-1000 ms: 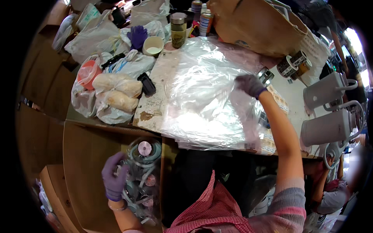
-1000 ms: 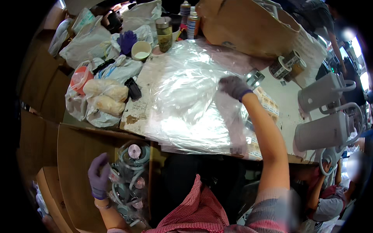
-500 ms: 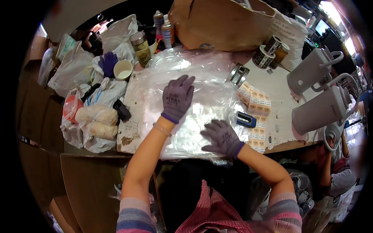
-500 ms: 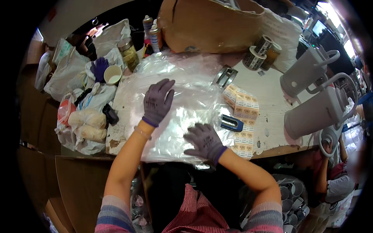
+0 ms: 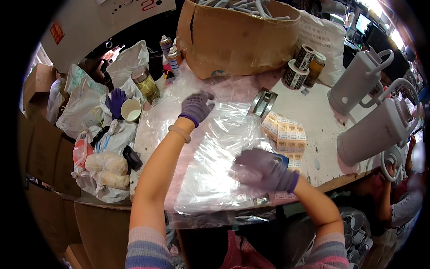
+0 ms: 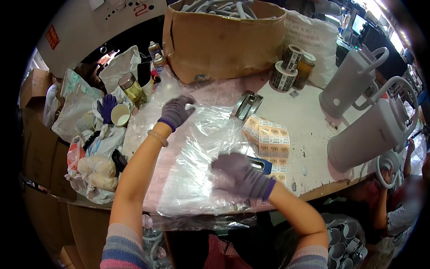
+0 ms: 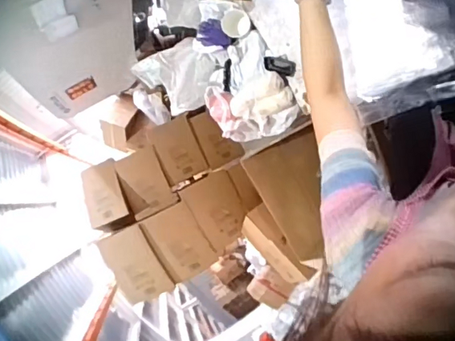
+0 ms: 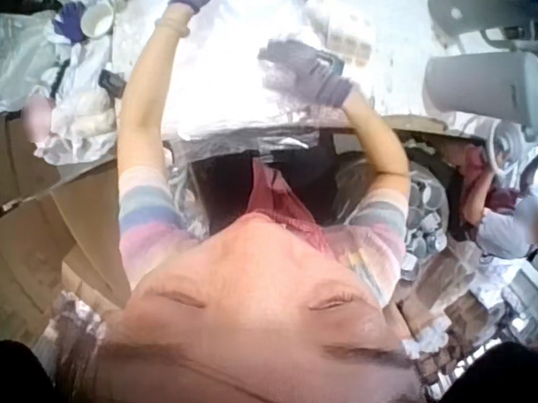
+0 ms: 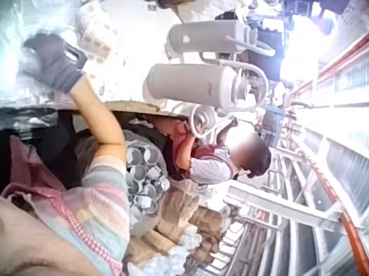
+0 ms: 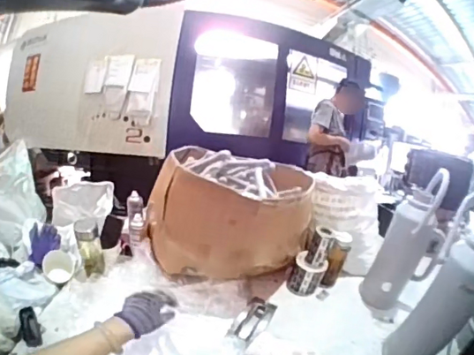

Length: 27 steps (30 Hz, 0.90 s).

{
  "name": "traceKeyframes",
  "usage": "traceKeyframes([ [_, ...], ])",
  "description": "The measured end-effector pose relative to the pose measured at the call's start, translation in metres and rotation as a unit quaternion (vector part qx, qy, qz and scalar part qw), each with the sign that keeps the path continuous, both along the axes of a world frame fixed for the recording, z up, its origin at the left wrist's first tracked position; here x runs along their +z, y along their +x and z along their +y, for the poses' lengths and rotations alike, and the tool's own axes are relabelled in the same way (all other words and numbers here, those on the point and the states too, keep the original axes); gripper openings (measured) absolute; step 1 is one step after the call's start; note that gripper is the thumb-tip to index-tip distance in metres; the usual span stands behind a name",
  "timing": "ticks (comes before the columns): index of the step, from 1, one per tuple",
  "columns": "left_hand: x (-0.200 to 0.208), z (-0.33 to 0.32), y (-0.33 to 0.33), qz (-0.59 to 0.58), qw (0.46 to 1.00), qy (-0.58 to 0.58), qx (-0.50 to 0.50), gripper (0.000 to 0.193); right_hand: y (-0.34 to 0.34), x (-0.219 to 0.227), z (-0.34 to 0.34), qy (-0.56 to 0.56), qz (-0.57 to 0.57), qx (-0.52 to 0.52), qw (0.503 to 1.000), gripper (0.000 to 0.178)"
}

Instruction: The person repeatedly picks up white electric kettles, wraps each one in a clear plastic bag, and places the wrapped kettles into a cardboard box. The process is repeated for multiple units in a continuous loop.

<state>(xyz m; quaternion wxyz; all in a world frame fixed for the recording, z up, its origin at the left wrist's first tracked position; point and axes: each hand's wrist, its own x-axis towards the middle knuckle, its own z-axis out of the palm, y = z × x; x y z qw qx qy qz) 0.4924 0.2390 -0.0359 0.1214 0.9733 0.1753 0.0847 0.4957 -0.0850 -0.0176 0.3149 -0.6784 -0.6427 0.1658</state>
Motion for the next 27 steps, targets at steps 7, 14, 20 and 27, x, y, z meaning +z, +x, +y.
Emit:
traceKeyframes([
  [7, -0.048, -0.008, 0.034, 0.096, 0.989, -0.081, -0.074, 0.057, 0.202, -0.002, 0.076, -0.122, -0.408, -0.043, 0.904, 0.047],
  [14, -0.051, -0.001, 0.033, 0.064, 0.99, -0.125, -0.005, 0.044, 0.208, -0.003, 0.108, -0.307, -0.415, 0.023, 0.856, 0.072],
  [20, -0.057, 0.004, 0.049, -0.006, 0.998, -0.068, 0.014, 0.043, 0.239, -0.02, 0.088, -0.156, -0.371, 0.055, 0.914, 0.07],
  [27, -0.04, 0.025, 0.072, -0.106, 0.984, 0.085, 0.114, 0.072, 0.271, 0.012, 0.062, -0.079, 0.029, -0.137, 0.987, 0.085],
])
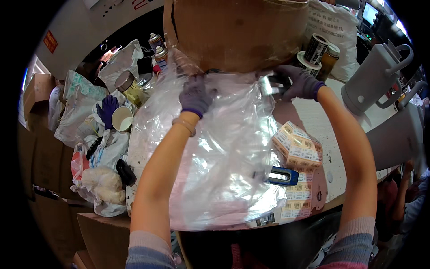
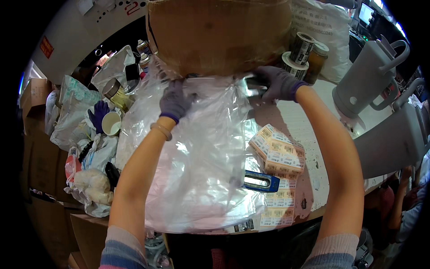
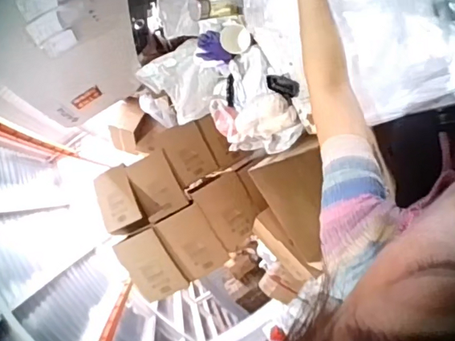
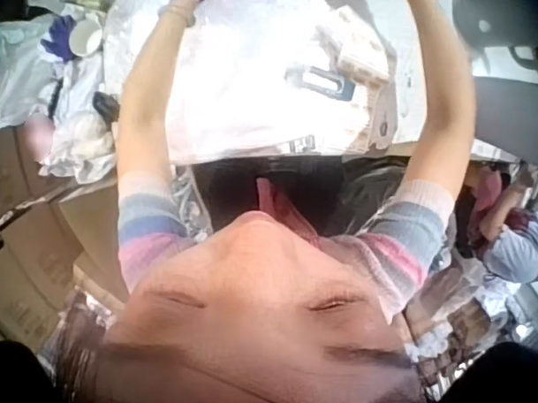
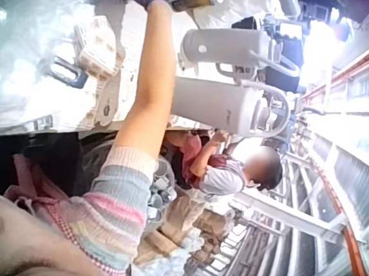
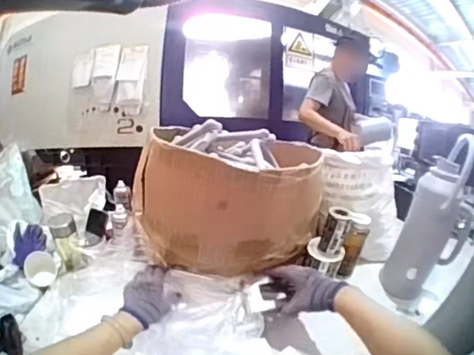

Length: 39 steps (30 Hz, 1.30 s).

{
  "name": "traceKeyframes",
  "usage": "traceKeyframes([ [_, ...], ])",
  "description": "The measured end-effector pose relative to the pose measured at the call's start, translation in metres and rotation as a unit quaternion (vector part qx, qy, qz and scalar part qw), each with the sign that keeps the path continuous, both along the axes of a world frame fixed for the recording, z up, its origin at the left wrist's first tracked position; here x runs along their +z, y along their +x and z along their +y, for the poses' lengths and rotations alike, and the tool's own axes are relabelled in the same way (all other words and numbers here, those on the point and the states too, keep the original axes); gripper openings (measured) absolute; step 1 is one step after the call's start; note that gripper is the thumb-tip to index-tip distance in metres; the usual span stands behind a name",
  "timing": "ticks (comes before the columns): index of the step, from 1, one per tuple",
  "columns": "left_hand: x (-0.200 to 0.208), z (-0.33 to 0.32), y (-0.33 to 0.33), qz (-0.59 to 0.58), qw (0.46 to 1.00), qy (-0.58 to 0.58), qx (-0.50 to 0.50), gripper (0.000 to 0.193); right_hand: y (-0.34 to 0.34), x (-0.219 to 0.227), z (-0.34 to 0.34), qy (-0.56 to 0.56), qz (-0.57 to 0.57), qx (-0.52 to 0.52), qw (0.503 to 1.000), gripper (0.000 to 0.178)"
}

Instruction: The person repeatedly picks up white electric kettles, wraps each one in a clear plastic bag, and places the wrapped kettles into a cardboard box. The process is repeated for multiple units in a continuous loop.

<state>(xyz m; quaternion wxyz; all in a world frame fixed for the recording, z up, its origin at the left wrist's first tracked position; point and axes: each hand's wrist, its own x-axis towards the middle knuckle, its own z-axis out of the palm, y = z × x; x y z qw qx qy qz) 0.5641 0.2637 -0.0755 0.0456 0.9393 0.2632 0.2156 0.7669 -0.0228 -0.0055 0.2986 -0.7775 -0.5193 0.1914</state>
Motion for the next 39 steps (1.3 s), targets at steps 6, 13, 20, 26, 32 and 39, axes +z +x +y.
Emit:
traceKeyframes([
  [6, -0.023, -0.085, -0.027, 0.216, 0.972, -0.022, -0.096, 0.092, 0.016, 0.001, -0.022, 0.044, -0.03, -0.094, 0.994, 0.094],
  [13, 0.006, -0.095, -0.001, 0.278, 0.956, -0.08, -0.058, 0.096, -0.008, -0.008, 0.027, -0.125, -0.225, -0.085, 0.962, 0.091],
  [20, -0.024, -0.08, 0.009, 0.212, 0.973, -0.071, -0.064, 0.099, -0.016, -0.026, 0.062, -0.224, -0.231, -0.103, 0.941, 0.08],
  [26, -0.002, -0.046, -0.07, -0.111, 0.961, -0.155, -0.199, 0.075, -0.145, -0.024, 0.001, -0.044, -0.224, 0.012, 0.974, 0.064],
  [32, 0.04, -0.187, -0.226, 0.099, 0.9, -0.181, -0.383, 0.054, -0.269, 0.04, -0.145, -0.023, -0.168, 0.129, 0.977, 0.064],
  [39, 0.103, -0.26, -0.349, 0.116, 0.783, -0.286, -0.541, 0.061, -0.134, 0.182, -0.33, 0.385, -0.529, -0.431, 0.621, 0.045],
])
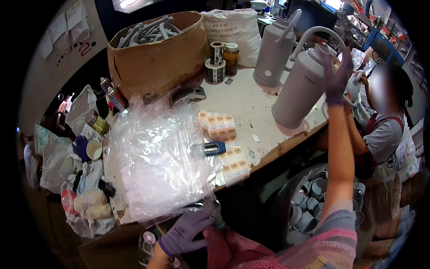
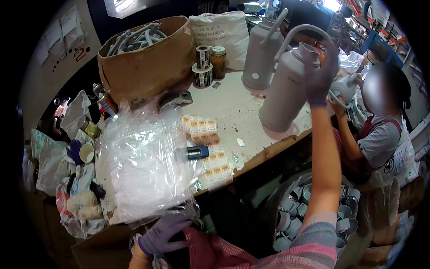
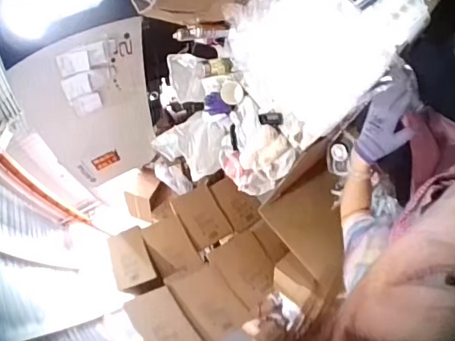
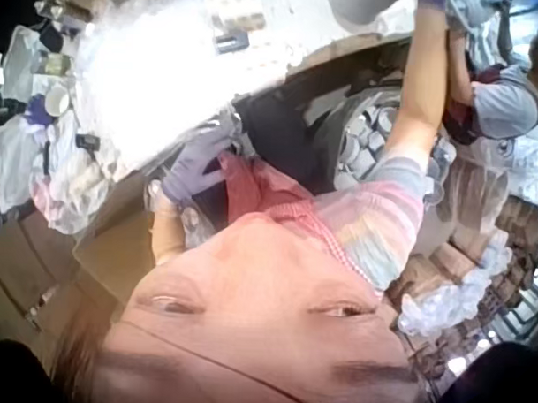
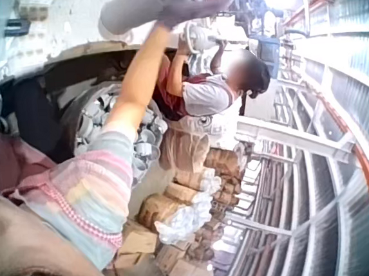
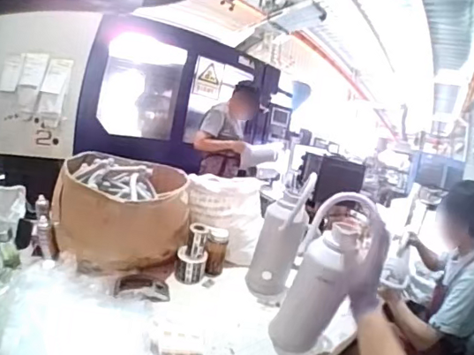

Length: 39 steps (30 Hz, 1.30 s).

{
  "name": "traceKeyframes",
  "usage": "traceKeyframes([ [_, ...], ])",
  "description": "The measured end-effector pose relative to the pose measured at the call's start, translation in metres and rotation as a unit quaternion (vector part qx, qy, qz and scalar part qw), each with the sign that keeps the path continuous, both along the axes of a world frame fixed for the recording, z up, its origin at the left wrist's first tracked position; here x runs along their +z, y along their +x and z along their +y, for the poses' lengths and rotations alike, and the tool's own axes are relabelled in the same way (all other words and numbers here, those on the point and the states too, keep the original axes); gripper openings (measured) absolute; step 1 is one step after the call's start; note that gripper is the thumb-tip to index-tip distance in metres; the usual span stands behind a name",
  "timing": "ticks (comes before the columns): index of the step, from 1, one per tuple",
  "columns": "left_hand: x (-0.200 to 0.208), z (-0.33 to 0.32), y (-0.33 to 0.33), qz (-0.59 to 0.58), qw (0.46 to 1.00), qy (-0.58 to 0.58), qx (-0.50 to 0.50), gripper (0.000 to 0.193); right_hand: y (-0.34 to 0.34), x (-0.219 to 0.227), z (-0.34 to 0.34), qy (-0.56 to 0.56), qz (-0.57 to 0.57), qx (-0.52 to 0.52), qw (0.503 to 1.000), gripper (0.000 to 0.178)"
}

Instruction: The person repeatedly picks up white electric kettles, wraps each one in a clear plastic bag, and places the wrapped kettles into a cardboard box. The process is repeated for multiple units in a continuous loop.

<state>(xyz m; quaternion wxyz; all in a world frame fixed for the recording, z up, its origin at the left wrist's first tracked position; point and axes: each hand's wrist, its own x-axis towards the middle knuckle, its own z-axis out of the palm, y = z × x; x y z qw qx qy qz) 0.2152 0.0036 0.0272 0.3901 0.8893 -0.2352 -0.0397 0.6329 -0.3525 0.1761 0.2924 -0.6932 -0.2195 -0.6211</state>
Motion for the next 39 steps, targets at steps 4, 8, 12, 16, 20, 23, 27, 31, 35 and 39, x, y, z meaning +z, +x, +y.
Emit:
traceKeyframes([
  [4, 0.047, -0.023, 0.021, -0.045, 0.991, -0.119, 0.031, 0.051, 0.076, 0.022, -0.089, -0.08, 0.427, -0.099, 0.895, 0.083],
  [8, 0.064, -0.027, -0.006, -0.087, 0.972, -0.106, 0.192, 0.055, -0.001, 0.016, -0.057, 0.049, 0.477, -0.003, 0.878, 0.061],
  [12, 0.065, -0.027, -0.018, -0.096, 0.903, -0.201, 0.366, 0.06, -0.1, -0.021, -0.112, 0.142, 0.291, 0.257, 0.91, 0.043],
  [16, 0.084, -0.023, 0.011, -0.181, 0.9, -0.235, 0.32, 0.104, -0.197, -0.09, -0.08, 0.152, 0.385, 0.304, 0.858, 0.042],
  [20, 0.059, -0.003, -0.021, -0.131, 0.902, -0.087, 0.402, 0.076, -0.284, -0.195, -0.039, -0.038, 0.577, 0.388, 0.718, 0.041],
  [23, 0.003, 0.047, -0.117, -0.043, 0.889, -0.064, 0.451, 0.068, -0.323, -0.198, -0.076, -0.203, 0.628, 0.498, 0.563, 0.041],
  [27, 0.001, 0.016, -0.18, -0.009, 0.886, -0.064, 0.459, 0.055, -0.273, -0.224, -0.197, -0.117, 0.653, 0.081, 0.744, 0.042],
  [31, 0.009, 0.009, -0.19, 0.029, 0.873, -0.124, 0.47, 0.044, -0.241, -0.342, -0.367, -0.39, 0.637, -0.326, 0.58, 0.06],
  [35, 0.003, 0.007, -0.199, 0.023, 0.805, -0.226, 0.547, 0.037, -0.222, -0.354, -0.37, -0.277, 0.686, -0.223, 0.635, 0.039],
  [39, 0.0, 0.006, -0.199, -0.042, 0.82, -0.217, 0.527, 0.037, -0.254, -0.279, -0.305, 0.276, 0.608, 0.236, 0.706, 0.05],
])
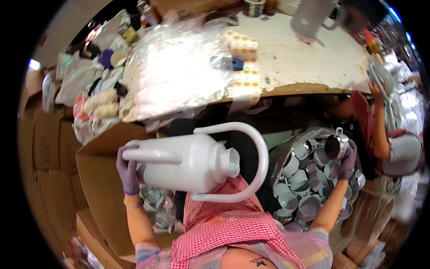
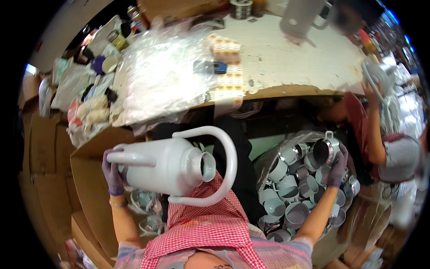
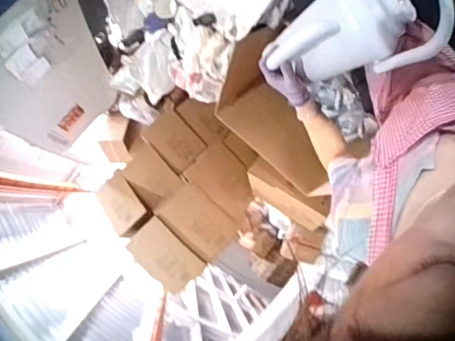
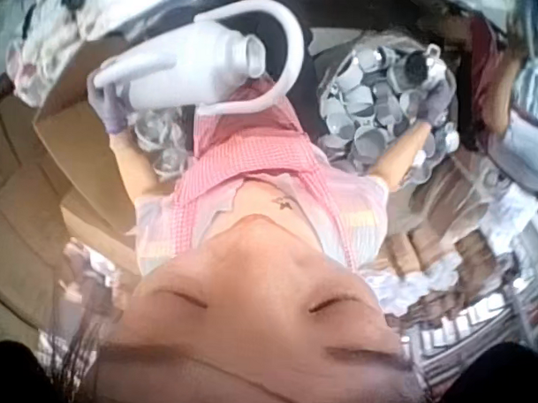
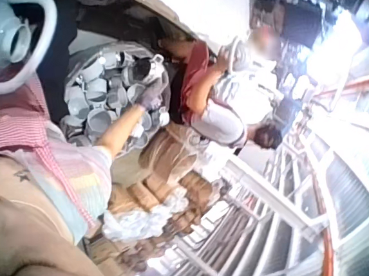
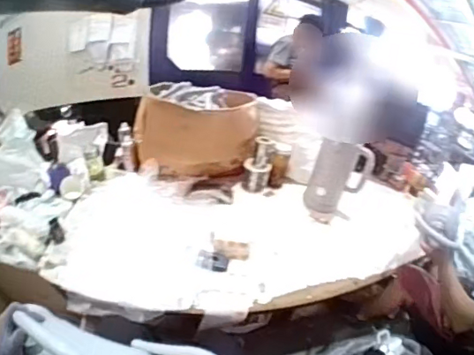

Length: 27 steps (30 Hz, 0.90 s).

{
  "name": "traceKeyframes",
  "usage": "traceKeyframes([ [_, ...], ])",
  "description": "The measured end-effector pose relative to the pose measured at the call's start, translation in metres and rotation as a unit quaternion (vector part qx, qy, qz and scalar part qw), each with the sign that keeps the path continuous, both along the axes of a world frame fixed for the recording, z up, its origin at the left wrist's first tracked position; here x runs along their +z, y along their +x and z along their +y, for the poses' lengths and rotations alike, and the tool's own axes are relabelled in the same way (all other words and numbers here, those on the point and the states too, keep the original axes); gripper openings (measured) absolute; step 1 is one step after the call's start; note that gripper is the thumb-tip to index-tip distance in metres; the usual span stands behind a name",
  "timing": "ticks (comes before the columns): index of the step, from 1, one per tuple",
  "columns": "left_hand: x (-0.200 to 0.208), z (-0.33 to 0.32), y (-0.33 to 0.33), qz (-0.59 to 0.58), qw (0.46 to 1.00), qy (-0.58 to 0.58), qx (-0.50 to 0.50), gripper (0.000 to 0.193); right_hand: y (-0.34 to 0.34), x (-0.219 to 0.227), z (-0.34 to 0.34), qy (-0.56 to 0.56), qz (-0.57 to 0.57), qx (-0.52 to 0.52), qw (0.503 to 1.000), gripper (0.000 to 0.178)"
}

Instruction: The person repeatedly picks up white electric kettles, wraps each one in a clear plastic bag, and places the wrapped kettles into a cardboard box. The process is repeated for multiple units in a continuous loop.

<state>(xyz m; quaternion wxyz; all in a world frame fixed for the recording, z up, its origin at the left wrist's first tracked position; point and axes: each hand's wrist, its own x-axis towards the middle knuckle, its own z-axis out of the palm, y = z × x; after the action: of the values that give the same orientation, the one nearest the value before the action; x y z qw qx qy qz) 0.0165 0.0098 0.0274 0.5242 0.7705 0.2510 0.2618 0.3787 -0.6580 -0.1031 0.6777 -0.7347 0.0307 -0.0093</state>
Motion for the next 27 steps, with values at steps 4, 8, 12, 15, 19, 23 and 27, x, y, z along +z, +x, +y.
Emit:
traceKeyframes([
  [4, -0.007, 0.003, 0.012, 0.008, 1.0, 0.001, -0.008, 0.048, -0.064, -0.054, 0.082, 0.634, 0.18, 0.299, 0.69, 0.062],
  [8, -0.004, 0.0, 0.02, 0.005, 1.0, 0.017, -0.021, 0.043, -0.136, 0.001, 0.279, 0.243, 0.101, 0.374, 0.889, 0.054],
  [12, -0.001, -0.005, 0.004, 0.026, 0.999, 0.026, 0.015, 0.044, -0.126, 0.059, 0.317, 0.273, 0.24, 0.41, 0.837, 0.047],
  [15, 0.007, -0.021, 0.002, 0.062, 0.99, 0.12, 0.031, 0.07, -0.132, 0.061, 0.322, 0.368, 0.317, 0.378, 0.788, 0.043],
  [19, 0.019, -0.052, 0.004, 0.066, 0.983, 0.149, 0.082, 0.073, -0.139, 0.067, 0.328, 0.228, 0.293, 0.418, 0.829, 0.043],
  [23, -0.006, -0.061, -0.014, -0.024, 0.97, 0.145, 0.196, 0.068, -0.155, 0.073, 0.355, 0.246, 0.297, 0.446, 0.807, 0.039],
  [27, -0.017, -0.044, -0.017, -0.053, 0.976, 0.131, 0.164, 0.051, -0.149, 0.085, 0.366, 0.272, 0.344, 0.425, 0.792, 0.037],
])
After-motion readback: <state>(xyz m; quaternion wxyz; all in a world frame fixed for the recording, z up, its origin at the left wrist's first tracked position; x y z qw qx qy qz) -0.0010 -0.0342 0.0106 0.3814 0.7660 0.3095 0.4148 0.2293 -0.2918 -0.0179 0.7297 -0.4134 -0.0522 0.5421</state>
